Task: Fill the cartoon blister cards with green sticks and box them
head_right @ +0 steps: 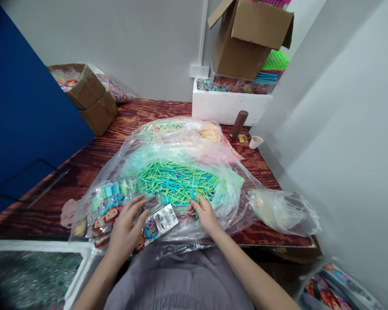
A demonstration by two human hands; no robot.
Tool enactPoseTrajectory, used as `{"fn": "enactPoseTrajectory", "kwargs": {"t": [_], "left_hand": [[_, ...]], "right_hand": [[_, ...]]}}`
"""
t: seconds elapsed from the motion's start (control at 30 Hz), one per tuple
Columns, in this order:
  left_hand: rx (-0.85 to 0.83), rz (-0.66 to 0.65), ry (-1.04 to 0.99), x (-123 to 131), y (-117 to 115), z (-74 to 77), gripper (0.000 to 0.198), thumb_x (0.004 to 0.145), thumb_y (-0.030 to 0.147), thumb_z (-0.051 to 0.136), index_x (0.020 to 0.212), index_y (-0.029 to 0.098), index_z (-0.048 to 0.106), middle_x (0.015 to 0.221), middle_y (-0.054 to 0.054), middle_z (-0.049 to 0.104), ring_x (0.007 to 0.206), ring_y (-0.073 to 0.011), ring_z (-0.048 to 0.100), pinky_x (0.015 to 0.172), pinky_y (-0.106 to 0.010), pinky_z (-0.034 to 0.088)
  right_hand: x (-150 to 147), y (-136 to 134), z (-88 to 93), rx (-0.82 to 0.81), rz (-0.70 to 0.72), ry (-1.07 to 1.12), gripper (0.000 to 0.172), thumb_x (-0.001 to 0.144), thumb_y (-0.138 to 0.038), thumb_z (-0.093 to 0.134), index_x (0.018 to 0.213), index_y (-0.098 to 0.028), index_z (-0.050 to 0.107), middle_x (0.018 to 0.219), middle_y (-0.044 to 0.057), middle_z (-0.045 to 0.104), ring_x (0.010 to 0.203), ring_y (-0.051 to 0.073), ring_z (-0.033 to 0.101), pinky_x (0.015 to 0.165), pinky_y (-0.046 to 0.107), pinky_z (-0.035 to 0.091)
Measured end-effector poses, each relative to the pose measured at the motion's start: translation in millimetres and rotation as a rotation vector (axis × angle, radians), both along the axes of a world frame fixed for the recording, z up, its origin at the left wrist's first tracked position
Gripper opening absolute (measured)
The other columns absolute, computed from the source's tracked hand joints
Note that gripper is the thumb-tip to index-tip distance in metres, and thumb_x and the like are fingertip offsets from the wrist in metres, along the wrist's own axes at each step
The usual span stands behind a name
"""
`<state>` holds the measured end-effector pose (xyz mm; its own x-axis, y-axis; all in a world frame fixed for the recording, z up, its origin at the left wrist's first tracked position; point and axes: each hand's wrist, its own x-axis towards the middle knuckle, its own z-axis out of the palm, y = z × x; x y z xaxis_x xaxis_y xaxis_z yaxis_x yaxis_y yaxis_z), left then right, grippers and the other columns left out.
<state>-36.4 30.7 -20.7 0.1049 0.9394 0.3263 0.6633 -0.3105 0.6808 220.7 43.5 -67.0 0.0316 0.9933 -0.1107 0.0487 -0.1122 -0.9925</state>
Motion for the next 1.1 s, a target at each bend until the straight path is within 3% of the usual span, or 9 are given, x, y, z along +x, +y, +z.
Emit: {"fn": "enactPoseTrajectory", "kwargs": {"t": [0.1, 0.23, 0.4, 0.53, 0.6, 0.67, 0.8, 0.97, 1.1], "left_hand": [[-0.026, -0.12, -0.022, 24, -5, -0.2, 0.026, 0.094, 0.032, 0.049, 0.115, 0.023, 0.063, 0.134, -0.01, 0.056, 0.126, -0.0254, 0.051, 0.104, -0.046, 0.043], [-0.05, -0.239, -0.062, 56, -10, 0.6, 0.033, 0.095, 0.029, 0.047, 0.127, 0.024, 0.055, 0.138, -0.01, 0.054, 0.129, -0.0239, 0.049, 0.106, -0.045, 0.043], [0.04, -0.399, 0.024, 95, -15, -2.0, 0.061, 0.097, 0.029, 0.043, 0.152, 0.022, 0.018, 0.157, -0.013, 0.028, 0.146, -0.0241, 0.022, 0.117, -0.049, 0.028], [0.044, -0.608, 0.187, 104, -18, -14.2, 0.057, 0.097, 0.032, 0.043, 0.15, 0.024, 0.025, 0.154, -0.011, 0.036, 0.145, -0.0236, 0.027, 0.117, -0.051, 0.027], [0.041, -0.545, 0.176, 94, -16, -20.1, 0.054, 0.097, 0.032, 0.043, 0.149, 0.024, 0.029, 0.154, -0.011, 0.037, 0.143, -0.0237, 0.03, 0.114, -0.05, 0.031], [0.055, -0.402, 0.149, 76, -12, -24.2, 0.048, 0.097, 0.031, 0.042, 0.145, 0.023, 0.036, 0.15, -0.012, 0.042, 0.139, -0.0248, 0.037, 0.11, -0.048, 0.037], [0.086, -0.131, 0.247, 35, -2, -29.9, 0.031, 0.094, 0.032, 0.047, 0.12, 0.02, 0.06, 0.119, -0.013, 0.063, 0.111, -0.028, 0.056, 0.094, -0.047, 0.046], [0.039, -0.088, 0.493, 19, -2, -39.9, 0.033, 0.087, 0.04, 0.059, 0.111, 0.017, 0.062, 0.101, -0.011, 0.063, 0.098, -0.0295, 0.056, 0.083, -0.045, 0.044], [0.053, -0.044, 0.467, 25, -2, -42.3, 0.023, 0.088, 0.036, 0.058, 0.104, 0.019, 0.06, 0.096, -0.009, 0.06, 0.092, -0.0271, 0.057, 0.078, -0.04, 0.043]], "right_hand": [[-10, -18, -16.6, 0.002, -0.068, -0.025, 0.032, 0.081, -0.053, 0.059, 0.081, -0.021, 0.054, 0.071, 0.001, 0.065, 0.064, 0.018, 0.063, 0.065, 0.031, 0.05], [-12, -31, -21.4, 0.048, -0.074, -0.063, 0.029, 0.086, -0.051, 0.055, 0.084, -0.022, 0.056, 0.074, 0.001, 0.066, 0.069, 0.019, 0.062, 0.068, 0.031, 0.051], [-15, -44, -24.9, 0.175, -0.033, -0.11, 0.033, 0.088, -0.053, 0.051, 0.095, -0.022, 0.061, 0.088, 0.005, 0.068, 0.087, 0.023, 0.062, 0.081, 0.033, 0.051], [-18, -49, -24.7, 0.208, 0.002, -0.093, 0.035, 0.091, -0.048, 0.046, 0.106, -0.021, 0.063, 0.099, 0.008, 0.069, 0.093, 0.026, 0.062, 0.086, 0.037, 0.05], [-17, -50, -21.2, 0.203, 0.029, -0.14, 0.03, 0.091, -0.043, 0.048, 0.103, -0.021, 0.065, 0.098, 0.008, 0.07, 0.092, 0.025, 0.062, 0.085, 0.036, 0.049], [-16, -51, -16.8, 0.177, 0.053, -0.177, 0.025, 0.091, -0.038, 0.049, 0.097, -0.021, 0.065, 0.092, 0.006, 0.069, 0.089, 0.023, 0.063, 0.084, 0.034, 0.048], [-13, -53, -10.3, 0.117, 0.057, -0.17, 0.019, 0.092, -0.033, 0.049, 0.092, -0.02, 0.063, 0.085, 0.003, 0.068, 0.085, 0.021, 0.064, 0.08, 0.029, 0.046], [-13, -54, -7.7, 0.13, 0.062, -0.18, 0.02, 0.093, -0.035, 0.049, 0.091, -0.021, 0.064, 0.086, 0.003, 0.067, 0.087, 0.021, 0.063, 0.081, 0.029, 0.044], [-14, -55, -6.7, 0.163, 0.083, -0.202, 0.022, 0.094, -0.036, 0.048, 0.088, -0.022, 0.064, 0.086, 0.003, 0.066, 0.087, 0.021, 0.062, 0.082, 0.029, 0.043]]}}
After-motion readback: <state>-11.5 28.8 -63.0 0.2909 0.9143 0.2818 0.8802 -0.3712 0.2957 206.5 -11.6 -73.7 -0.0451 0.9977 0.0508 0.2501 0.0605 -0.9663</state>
